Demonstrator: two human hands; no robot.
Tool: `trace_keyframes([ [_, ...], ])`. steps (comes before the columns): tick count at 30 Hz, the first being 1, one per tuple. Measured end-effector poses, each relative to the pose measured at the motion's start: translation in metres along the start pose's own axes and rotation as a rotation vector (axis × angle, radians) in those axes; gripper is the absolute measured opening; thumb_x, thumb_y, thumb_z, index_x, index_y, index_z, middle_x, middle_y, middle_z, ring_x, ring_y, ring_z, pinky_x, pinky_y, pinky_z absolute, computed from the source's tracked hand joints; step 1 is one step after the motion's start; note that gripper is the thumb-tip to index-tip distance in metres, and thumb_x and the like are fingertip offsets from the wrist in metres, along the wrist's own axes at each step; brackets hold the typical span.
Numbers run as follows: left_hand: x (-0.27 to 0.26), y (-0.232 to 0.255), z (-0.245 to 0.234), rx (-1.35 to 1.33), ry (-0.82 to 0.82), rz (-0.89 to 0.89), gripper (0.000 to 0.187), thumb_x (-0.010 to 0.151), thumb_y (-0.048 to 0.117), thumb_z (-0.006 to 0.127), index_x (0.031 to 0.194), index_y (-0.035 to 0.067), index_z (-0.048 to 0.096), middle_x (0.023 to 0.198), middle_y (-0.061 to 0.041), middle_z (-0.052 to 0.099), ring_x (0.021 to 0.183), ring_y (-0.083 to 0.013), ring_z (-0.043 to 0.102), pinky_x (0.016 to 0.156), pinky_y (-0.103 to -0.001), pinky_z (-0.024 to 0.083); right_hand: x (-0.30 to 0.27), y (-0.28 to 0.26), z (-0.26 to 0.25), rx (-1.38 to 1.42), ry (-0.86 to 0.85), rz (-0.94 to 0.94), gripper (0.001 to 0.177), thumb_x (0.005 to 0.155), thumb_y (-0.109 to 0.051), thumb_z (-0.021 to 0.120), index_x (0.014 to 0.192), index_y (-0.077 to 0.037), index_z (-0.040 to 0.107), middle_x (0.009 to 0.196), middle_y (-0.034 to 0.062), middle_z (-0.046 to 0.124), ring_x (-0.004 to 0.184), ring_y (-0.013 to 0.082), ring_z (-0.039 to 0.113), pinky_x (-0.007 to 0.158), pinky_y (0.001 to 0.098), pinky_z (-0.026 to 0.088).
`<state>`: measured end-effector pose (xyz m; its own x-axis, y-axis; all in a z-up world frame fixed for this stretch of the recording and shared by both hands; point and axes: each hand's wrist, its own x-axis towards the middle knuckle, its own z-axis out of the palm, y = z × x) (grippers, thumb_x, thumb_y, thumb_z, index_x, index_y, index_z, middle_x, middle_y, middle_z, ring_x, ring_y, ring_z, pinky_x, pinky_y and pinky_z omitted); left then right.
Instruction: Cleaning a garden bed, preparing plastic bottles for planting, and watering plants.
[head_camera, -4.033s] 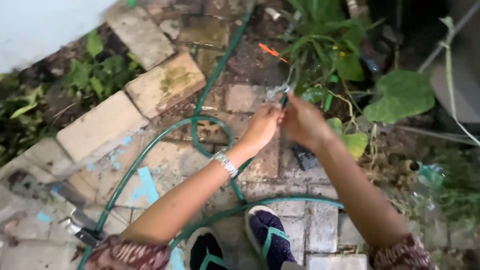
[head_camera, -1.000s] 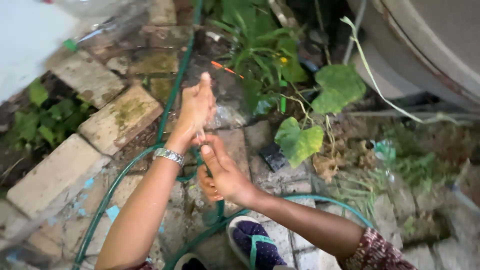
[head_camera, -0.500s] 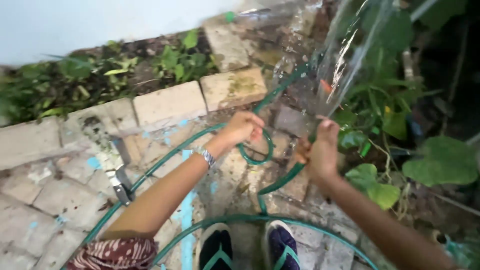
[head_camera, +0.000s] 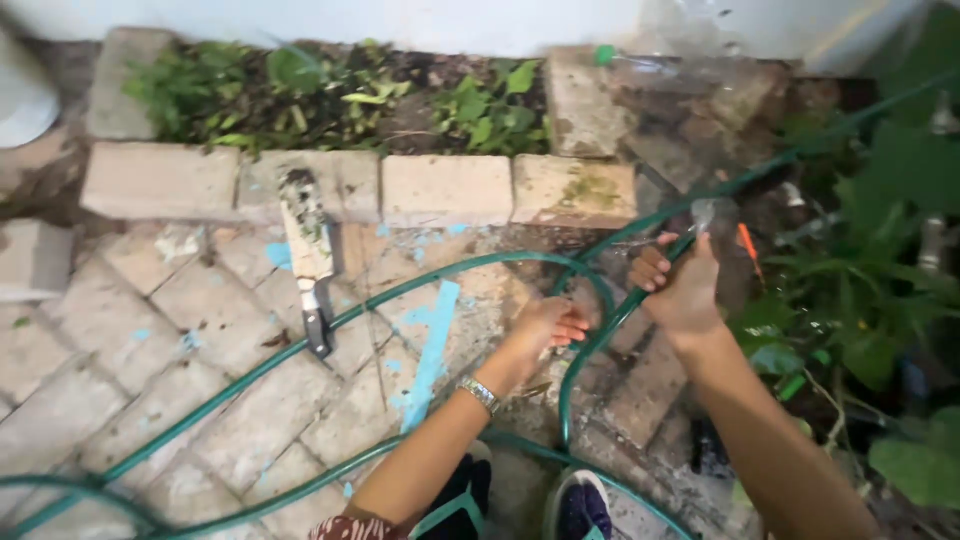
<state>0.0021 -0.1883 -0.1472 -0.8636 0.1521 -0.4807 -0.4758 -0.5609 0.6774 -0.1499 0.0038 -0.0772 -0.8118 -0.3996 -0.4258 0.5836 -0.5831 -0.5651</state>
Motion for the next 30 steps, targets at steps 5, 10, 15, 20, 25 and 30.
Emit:
trace_keyframes([
  [5,-0.029,0.013,-0.092,-0.054,0.148,0.240,0.031,0.102,0.025,0.047,0.111,0.006,0.070,0.098,-0.007,0.077,0.084,-0.0155,0.070,0.078,-0.030,0.056,0.019,0.022,0.042,-0.130,0.054,0.000,0.046,0.106,-0.059,0.039,0.100,-0.017,0.057,0.063,0.0025,0.044,0.051,0.0137,0.039,0.048,0.0309,0.035],
  [10,-0.083,0.018,-0.228,0.762,1.262,0.788,0.037,0.087,0.013,0.068,0.120,0.000,0.056,0.109,-0.017,0.058,0.102,-0.0322,0.057,0.094,-0.043,0.048,0.059,0.072,0.043,-0.760,0.060,0.119,0.031,0.109,-0.049,0.045,0.102,-0.020,0.034,0.062,-0.0006,0.036,0.042,0.0115,0.032,0.037,0.0285,0.025],
  [15,-0.113,0.014,-0.306,1.107,1.544,0.531,0.075,0.079,0.025,0.079,0.138,-0.009,0.048,0.125,-0.031,0.052,0.116,-0.0471,0.047,0.100,-0.054,0.039,0.003,0.101,0.125,-0.938,-0.048,0.225,0.036,0.107,-0.051,0.043,0.106,-0.016,0.041,0.060,-0.0014,0.035,0.042,0.0092,0.032,0.036,0.0272,0.026],
  [20,-0.111,0.028,-0.305,1.142,1.341,0.052,0.061,0.079,0.040,0.082,0.118,-0.001,0.061,0.130,-0.030,0.051,0.125,-0.0465,0.042,0.106,-0.057,0.034,-0.050,0.073,0.154,-0.961,0.001,0.209,0.036,0.104,-0.052,0.042,0.109,-0.016,0.045,0.059,-0.0008,0.035,0.042,0.0088,0.031,0.036,0.0265,0.025],
  [25,-0.117,0.036,-0.294,1.064,1.276,0.393,0.032,0.103,0.030,0.073,0.102,-0.001,0.065,0.089,-0.020,0.070,0.081,-0.0342,0.068,0.075,-0.051,0.055,-0.077,0.053,0.141,-0.816,-0.027,0.193,0.040,0.102,-0.053,0.043,0.108,-0.014,0.043,0.061,-0.0018,0.036,0.043,0.0076,0.029,0.035,0.0245,0.021],
  [30,-0.118,0.095,-0.202,0.497,0.955,0.507,0.026,0.098,0.014,0.062,0.097,-0.007,0.047,0.068,-0.014,0.066,0.046,-0.0202,0.065,0.041,-0.035,0.052,-0.114,0.088,0.174,-1.196,-0.122,0.179,0.053,0.102,-0.053,0.041,0.132,-0.010,0.040,0.068,0.0042,0.050,0.053,0.0172,0.048,0.044,0.0334,0.038],
])
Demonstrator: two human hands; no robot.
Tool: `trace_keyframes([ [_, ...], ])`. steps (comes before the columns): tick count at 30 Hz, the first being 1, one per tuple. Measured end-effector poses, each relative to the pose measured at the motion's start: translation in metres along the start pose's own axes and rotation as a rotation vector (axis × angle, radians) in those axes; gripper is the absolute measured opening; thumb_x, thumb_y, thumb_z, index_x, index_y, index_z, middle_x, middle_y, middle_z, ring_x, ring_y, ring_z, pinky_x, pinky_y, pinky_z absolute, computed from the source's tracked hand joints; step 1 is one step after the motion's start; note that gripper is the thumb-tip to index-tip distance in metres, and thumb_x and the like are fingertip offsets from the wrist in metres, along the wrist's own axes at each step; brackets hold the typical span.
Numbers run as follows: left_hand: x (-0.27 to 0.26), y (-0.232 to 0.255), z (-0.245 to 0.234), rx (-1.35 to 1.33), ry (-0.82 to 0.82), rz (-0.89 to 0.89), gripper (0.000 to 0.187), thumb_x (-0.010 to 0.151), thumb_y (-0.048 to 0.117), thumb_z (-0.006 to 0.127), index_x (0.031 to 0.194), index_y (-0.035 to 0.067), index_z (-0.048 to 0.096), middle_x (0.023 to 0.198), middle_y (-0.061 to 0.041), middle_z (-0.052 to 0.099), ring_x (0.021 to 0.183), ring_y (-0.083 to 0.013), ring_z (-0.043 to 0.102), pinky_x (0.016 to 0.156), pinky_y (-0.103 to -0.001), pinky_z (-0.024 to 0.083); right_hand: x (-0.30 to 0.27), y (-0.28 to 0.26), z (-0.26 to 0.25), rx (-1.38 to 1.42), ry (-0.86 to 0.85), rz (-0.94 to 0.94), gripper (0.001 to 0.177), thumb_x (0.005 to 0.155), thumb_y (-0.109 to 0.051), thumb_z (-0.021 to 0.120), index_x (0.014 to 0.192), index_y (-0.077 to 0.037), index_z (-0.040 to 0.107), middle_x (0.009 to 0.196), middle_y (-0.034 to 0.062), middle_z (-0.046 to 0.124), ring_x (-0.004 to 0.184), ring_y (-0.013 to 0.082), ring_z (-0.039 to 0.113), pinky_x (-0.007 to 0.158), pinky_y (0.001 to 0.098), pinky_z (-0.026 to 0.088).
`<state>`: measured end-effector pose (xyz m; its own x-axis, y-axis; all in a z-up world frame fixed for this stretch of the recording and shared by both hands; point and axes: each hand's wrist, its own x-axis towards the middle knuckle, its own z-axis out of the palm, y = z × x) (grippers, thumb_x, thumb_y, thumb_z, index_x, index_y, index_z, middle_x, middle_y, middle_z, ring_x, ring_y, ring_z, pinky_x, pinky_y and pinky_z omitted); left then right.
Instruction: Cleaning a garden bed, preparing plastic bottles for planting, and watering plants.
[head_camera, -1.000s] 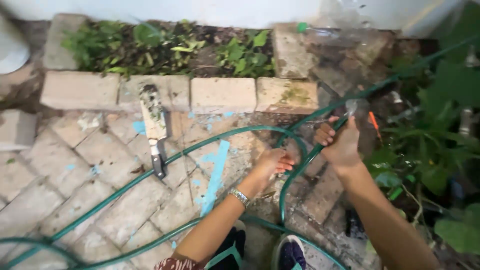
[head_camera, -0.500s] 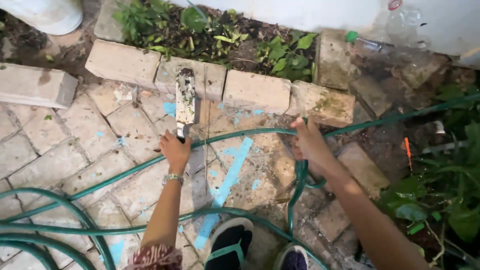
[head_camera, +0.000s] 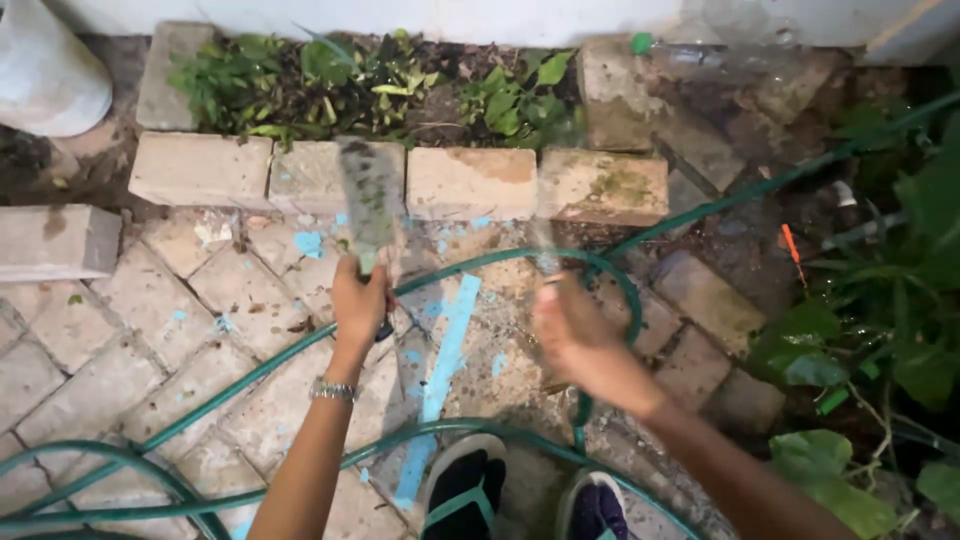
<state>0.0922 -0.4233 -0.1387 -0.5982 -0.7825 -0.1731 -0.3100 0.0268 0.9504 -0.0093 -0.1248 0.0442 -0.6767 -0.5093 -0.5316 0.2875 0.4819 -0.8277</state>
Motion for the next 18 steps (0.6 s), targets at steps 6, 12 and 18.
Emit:
trace_keyframes([
  [6,0.019,0.069,0.049,0.048,-0.226,-0.035,0.022,0.096,0.016,0.067,0.091,-0.001,0.054,0.066,-0.011,0.066,0.046,-0.0185,0.062,0.040,-0.033,0.049,0.014,0.009,0.056,-0.349,-0.021,-0.398,0.060,0.110,-0.050,0.035,0.142,0.000,0.042,0.081,0.0160,0.065,0.078,0.0326,0.068,0.070,0.0475,0.051],
  [12,0.020,0.082,0.064,0.011,-0.348,-0.034,0.028,0.098,0.017,0.065,0.080,-0.003,0.058,0.064,-0.010,0.064,0.045,-0.0180,0.062,0.039,-0.033,0.048,0.020,-0.002,0.057,-0.233,-0.089,-0.215,0.045,0.105,-0.041,0.040,0.122,0.000,0.047,0.070,0.0251,0.060,0.066,0.0432,0.064,0.062,0.0550,0.044],
  [18,0.018,0.099,0.058,-0.036,-0.333,-0.099,0.030,0.100,0.023,0.062,0.083,-0.001,0.056,0.065,-0.010,0.062,0.046,-0.0181,0.059,0.041,-0.033,0.046,0.023,-0.009,0.058,-0.223,-0.050,-0.248,0.047,0.106,-0.042,0.040,0.129,-0.001,0.043,0.072,0.0234,0.063,0.069,0.0419,0.066,0.063,0.0538,0.046],
])
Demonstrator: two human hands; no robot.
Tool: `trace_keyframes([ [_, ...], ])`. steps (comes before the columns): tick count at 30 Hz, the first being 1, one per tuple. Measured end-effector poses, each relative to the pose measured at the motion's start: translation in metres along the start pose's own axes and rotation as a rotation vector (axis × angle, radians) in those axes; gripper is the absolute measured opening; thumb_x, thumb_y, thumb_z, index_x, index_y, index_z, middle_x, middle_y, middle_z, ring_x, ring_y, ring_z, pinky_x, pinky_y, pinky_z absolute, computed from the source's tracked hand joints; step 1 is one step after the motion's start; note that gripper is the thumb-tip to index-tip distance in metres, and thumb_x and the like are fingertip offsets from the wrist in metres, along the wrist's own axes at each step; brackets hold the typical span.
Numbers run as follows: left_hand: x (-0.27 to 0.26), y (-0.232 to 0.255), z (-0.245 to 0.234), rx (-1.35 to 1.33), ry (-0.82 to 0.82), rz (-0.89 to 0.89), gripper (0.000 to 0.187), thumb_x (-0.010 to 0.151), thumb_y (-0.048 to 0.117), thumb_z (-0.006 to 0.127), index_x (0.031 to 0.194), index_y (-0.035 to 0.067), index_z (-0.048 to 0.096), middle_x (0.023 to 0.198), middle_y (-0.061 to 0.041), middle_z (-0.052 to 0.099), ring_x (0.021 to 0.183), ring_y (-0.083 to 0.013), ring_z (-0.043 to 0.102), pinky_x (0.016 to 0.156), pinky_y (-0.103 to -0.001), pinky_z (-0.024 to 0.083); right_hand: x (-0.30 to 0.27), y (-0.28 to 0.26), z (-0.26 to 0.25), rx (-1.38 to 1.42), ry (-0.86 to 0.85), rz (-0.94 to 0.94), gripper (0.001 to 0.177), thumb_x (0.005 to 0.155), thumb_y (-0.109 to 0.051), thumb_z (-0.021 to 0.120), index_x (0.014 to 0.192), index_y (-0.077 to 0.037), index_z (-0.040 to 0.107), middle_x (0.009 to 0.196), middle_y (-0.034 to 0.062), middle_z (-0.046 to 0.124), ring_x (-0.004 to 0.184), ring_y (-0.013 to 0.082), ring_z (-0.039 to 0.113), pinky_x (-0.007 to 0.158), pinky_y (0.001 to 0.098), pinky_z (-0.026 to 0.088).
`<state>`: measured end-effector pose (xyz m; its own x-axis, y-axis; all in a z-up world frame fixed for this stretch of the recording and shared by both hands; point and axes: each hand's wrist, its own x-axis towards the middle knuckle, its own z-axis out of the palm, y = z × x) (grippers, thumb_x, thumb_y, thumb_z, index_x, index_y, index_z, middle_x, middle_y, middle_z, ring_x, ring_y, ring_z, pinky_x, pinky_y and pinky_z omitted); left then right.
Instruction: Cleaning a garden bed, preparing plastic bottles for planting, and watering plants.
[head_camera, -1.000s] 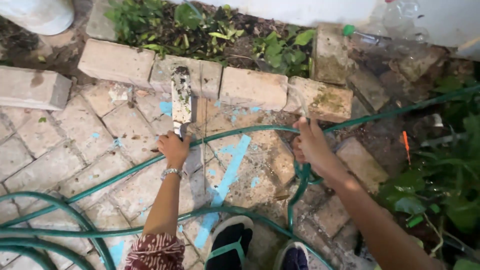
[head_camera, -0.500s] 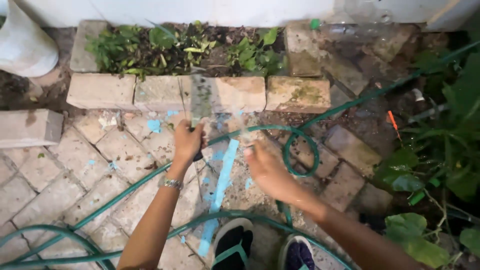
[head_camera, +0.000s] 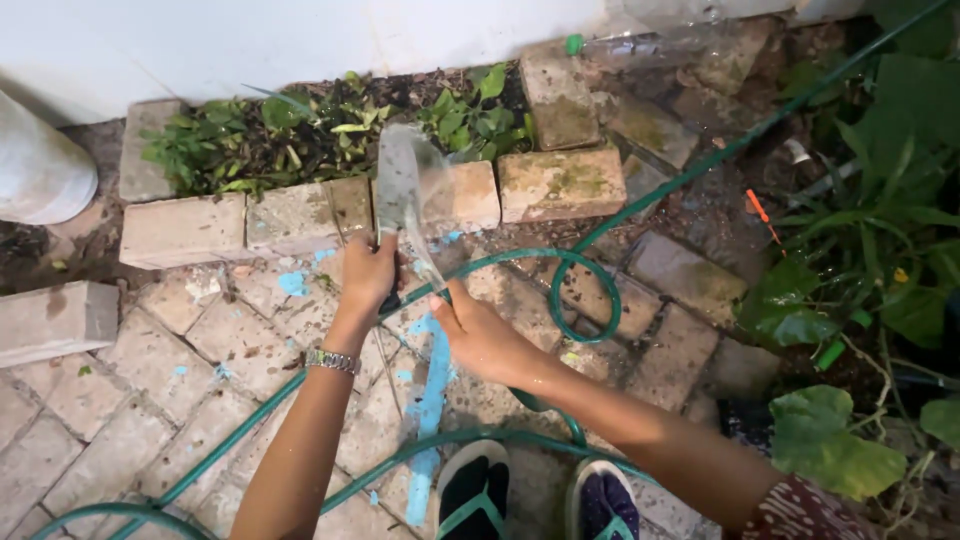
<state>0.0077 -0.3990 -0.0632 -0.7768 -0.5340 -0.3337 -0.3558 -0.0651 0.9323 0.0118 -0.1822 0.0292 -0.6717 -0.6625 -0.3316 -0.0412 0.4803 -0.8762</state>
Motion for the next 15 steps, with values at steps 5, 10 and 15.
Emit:
trace_keyframes([
  [5,-0.022,0.019,-0.004,0.432,0.135,0.128,0.028,0.101,0.027,0.059,0.093,0.001,0.059,0.066,-0.015,0.067,0.052,-0.0266,0.069,0.050,-0.041,0.053,-0.006,-0.009,0.002,-0.005,-0.045,0.033,0.053,0.104,-0.044,0.036,0.136,-0.001,0.041,0.072,0.0281,0.063,0.070,0.0442,0.067,0.066,0.0552,0.047],
  [10,-0.045,0.045,-0.001,1.123,0.306,0.372,0.025,0.092,0.022,0.066,0.114,0.011,0.062,0.086,-0.024,0.066,0.070,-0.0436,0.068,0.058,-0.055,0.053,-0.002,0.004,0.009,-0.033,-0.152,-0.030,0.056,0.106,-0.044,0.036,0.137,0.002,0.037,0.074,0.0287,0.064,0.071,0.0425,0.068,0.065,0.0543,0.047],
  [15,-0.042,0.018,-0.010,1.351,0.403,0.646,0.026,0.092,0.011,0.062,0.117,0.017,0.062,0.093,-0.018,0.061,0.080,-0.0370,0.068,0.066,-0.048,0.055,0.008,0.001,0.000,-0.036,-0.079,-0.070,0.055,0.110,-0.044,0.036,0.137,0.003,0.040,0.082,0.0272,0.062,0.076,0.0423,0.065,0.066,0.0543,0.048],
])
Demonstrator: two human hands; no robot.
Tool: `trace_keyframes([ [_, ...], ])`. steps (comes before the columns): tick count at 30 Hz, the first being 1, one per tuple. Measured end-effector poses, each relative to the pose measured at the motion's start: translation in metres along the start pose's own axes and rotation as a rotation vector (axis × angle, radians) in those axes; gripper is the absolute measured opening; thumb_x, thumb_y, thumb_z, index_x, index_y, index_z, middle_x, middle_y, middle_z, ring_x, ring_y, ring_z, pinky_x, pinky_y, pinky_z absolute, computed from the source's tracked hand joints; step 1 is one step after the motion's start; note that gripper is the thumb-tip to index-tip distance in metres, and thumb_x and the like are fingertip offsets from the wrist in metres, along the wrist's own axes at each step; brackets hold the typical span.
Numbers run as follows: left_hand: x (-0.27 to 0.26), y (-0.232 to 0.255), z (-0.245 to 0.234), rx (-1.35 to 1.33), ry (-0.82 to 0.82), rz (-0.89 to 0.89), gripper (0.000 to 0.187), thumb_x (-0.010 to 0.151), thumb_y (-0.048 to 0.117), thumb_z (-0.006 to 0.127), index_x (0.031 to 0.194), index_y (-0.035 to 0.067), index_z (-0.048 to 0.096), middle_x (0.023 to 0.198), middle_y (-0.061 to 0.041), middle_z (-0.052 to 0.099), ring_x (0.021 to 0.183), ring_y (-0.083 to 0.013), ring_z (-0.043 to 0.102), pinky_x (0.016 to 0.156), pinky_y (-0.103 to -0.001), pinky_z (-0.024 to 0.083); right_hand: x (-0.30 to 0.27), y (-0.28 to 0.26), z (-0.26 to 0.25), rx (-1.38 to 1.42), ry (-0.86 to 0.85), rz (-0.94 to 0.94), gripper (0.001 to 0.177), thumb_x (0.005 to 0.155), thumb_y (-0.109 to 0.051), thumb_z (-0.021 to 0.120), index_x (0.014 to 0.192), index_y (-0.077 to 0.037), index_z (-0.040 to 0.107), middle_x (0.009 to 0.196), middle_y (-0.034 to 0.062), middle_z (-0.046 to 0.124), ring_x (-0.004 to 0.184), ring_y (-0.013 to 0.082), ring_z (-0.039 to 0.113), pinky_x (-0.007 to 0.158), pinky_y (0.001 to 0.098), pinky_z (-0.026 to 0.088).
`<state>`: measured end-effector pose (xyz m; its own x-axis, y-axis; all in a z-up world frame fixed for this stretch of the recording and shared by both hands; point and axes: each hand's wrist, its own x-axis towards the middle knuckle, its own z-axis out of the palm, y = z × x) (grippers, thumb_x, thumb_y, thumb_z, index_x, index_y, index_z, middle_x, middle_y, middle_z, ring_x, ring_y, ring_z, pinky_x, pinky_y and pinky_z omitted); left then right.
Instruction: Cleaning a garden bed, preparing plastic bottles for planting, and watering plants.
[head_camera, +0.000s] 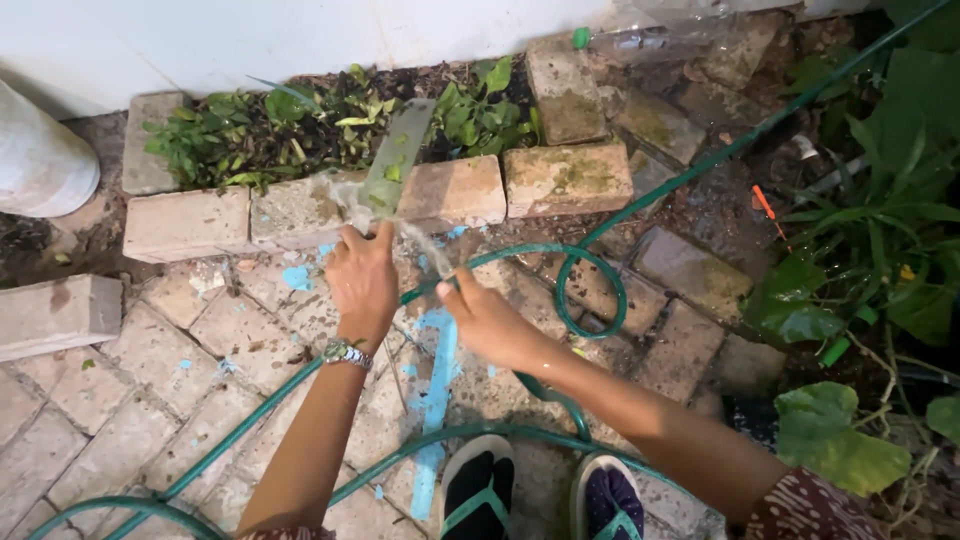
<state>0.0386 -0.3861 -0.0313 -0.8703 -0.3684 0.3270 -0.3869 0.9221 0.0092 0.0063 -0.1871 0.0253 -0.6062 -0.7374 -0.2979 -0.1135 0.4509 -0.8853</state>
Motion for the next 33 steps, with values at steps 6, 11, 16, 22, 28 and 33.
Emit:
trace_keyframes([
  [6,-0.008,0.001,-0.008,0.083,0.001,0.126,0.024,0.092,0.010,0.058,0.115,0.013,0.063,0.093,-0.017,0.058,0.082,-0.0345,0.065,0.069,-0.045,0.053,0.003,0.020,0.011,-0.012,0.054,-0.073,0.049,0.112,-0.041,0.038,0.136,0.002,0.042,0.073,0.0171,0.062,0.066,0.0333,0.067,0.061,0.0477,0.047],
  [11,-0.013,-0.001,-0.008,0.063,0.058,0.143,0.023,0.091,0.010,0.058,0.114,0.013,0.063,0.093,-0.017,0.058,0.084,-0.0350,0.065,0.069,-0.043,0.053,0.000,-0.010,0.006,0.047,0.011,0.144,0.045,0.105,-0.039,0.036,0.129,-0.001,0.042,0.068,0.0242,0.062,0.064,0.0445,0.066,0.059,0.0558,0.047],
  [16,-0.015,-0.003,-0.004,0.141,0.000,0.167,0.021,0.094,0.010,0.058,0.114,0.012,0.062,0.091,-0.016,0.057,0.083,-0.0320,0.065,0.070,-0.041,0.054,0.011,0.031,0.021,-0.029,0.098,-0.166,0.057,0.111,-0.044,0.042,0.138,0.005,0.036,0.087,0.0311,0.067,0.092,0.0504,0.067,0.077,0.0570,0.051],
  [22,-0.018,-0.001,-0.009,0.146,0.046,0.191,0.020,0.092,0.012,0.058,0.111,0.013,0.063,0.090,-0.016,0.057,0.081,-0.0326,0.065,0.069,-0.041,0.054,0.013,0.013,0.006,-0.051,0.015,0.045,0.055,0.107,-0.046,0.038,0.132,0.002,0.045,0.083,0.0279,0.069,0.084,0.0451,0.070,0.073,0.0544,0.050],
  [28,-0.025,-0.002,-0.010,0.058,0.010,0.154,0.030,0.089,0.007,0.060,0.116,0.019,0.067,0.093,-0.016,0.058,0.082,-0.0337,0.066,0.073,-0.043,0.057,0.014,0.014,0.004,0.018,-0.069,0.099,0.068,0.105,-0.050,0.036,0.150,0.000,0.026,0.084,0.0236,0.069,0.080,0.0358,0.071,0.070,0.0491,0.051],
  [33,-0.031,0.005,-0.022,-0.173,0.062,-0.060,0.027,0.089,0.012,0.066,0.115,0.013,0.068,0.089,-0.019,0.063,0.071,-0.0367,0.066,0.058,-0.046,0.054,0.008,0.019,0.008,0.102,0.165,0.077,0.059,0.108,-0.046,0.031,0.148,-0.003,0.026,0.081,0.0152,0.061,0.070,0.0266,0.063,0.064,0.0454,0.050],
])
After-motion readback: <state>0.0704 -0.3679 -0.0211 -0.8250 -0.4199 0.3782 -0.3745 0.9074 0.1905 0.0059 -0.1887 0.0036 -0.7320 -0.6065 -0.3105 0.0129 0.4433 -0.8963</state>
